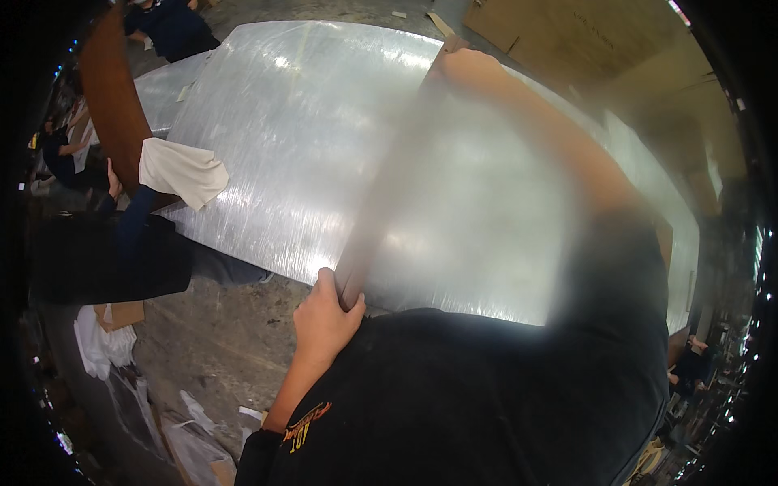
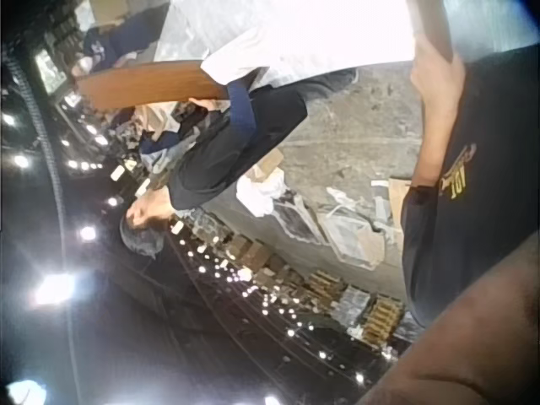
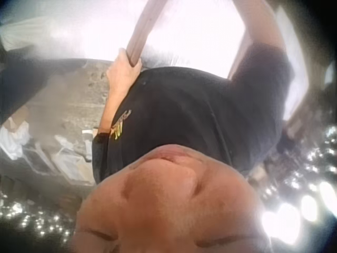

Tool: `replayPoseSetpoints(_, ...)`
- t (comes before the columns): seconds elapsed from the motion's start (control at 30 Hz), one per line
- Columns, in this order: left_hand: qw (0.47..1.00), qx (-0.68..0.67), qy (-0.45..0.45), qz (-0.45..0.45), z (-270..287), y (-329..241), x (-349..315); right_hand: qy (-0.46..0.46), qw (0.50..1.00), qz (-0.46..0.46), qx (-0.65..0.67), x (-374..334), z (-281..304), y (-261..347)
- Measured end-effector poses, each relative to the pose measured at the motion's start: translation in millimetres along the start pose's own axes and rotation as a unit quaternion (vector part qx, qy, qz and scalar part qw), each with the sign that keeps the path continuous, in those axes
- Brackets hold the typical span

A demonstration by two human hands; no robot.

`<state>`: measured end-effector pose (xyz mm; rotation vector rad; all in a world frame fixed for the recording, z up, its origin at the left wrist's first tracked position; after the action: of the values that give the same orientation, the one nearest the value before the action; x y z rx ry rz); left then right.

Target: The person repeatedly picks up wooden panels, inserts small wooden plugs into pre-drilled holes, and places the panels on a plastic-covered table. The person handles multiple panels one at a time, flipping them to access holes on different sides.

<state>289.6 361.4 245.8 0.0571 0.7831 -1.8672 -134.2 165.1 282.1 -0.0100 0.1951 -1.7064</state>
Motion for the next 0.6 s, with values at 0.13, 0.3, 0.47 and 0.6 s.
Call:
replayPoseSetpoints(0.13,1.000,-0.002,-0.014,-0.011,1,-2,0,-0.025,0.998,0.014,-0.057,1,-6,-3)
replayPoseSetpoints(0.3,0.999,-0.030,-0.032,-0.006,-1,-1,-1,-0.017,1.000,0.019,0.008,-9,13,3)
replayPoseSetpoints(0.47,0.999,0.003,-0.032,-0.004,-3,-2,-1,-0.032,0.994,0.101,0.037,-18,29,20)
replayPoseSetpoints(0.6,0.999,0.019,-0.035,0.004,-1,-4,-1,-0.023,0.998,0.023,0.062,-17,20,12)
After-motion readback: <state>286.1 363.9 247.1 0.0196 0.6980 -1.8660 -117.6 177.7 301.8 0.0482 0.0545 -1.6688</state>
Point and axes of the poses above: each hand's wrist, its own x-axis towards the middle knuckle, its own z-axis out of the back of the hand, y = z × x, the point moved 5 cm from there along x, towards the middle knuckle, and after that the axes turned 3 degrees about y, right-handed, at the moved point
